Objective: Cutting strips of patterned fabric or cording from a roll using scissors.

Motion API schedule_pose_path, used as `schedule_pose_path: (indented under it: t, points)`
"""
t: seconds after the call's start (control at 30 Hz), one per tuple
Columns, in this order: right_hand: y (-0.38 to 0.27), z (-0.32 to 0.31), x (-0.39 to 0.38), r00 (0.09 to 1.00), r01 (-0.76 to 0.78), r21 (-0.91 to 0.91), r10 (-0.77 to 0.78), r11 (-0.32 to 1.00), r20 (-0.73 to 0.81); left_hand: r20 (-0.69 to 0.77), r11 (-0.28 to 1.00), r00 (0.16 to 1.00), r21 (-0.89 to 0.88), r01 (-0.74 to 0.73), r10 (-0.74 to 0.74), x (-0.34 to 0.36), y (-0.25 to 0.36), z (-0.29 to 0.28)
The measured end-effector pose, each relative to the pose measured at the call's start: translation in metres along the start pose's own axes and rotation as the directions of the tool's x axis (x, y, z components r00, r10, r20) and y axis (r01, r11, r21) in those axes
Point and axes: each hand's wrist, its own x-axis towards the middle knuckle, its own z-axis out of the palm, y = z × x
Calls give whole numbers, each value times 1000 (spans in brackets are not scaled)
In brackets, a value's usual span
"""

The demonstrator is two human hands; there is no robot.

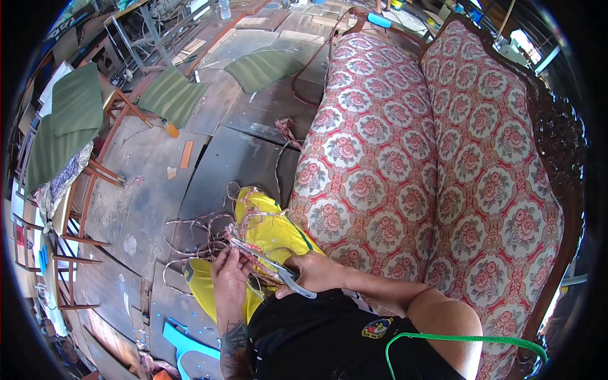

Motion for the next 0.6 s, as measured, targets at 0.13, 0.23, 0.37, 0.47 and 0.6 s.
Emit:
schedule_pose_path:
  t: [0.13,0.23,0.37,0.47,0.6]
  points:
    - [-3,-4,1,997,-49,48,46,998,54,-42,999,999,-41,10,-11,0,-1,1]
    - [-4,-5,2,996,-54,30,52,998,71,-51,998,998,-52,23,-26,0,-1,1]
    - [-2,-4,4,995,-53,18,51,998,89,-69,997,996,-59,44,-48,0,-2,0]
    - [1,0,4,999,-8,7,8,1000,41,-67,998,997,-51,43,-46,-1,-1,0]
    - [4,3,3,998,56,-3,-56,998,-36,-45,998,998,-54,30,-32,-2,2,4]
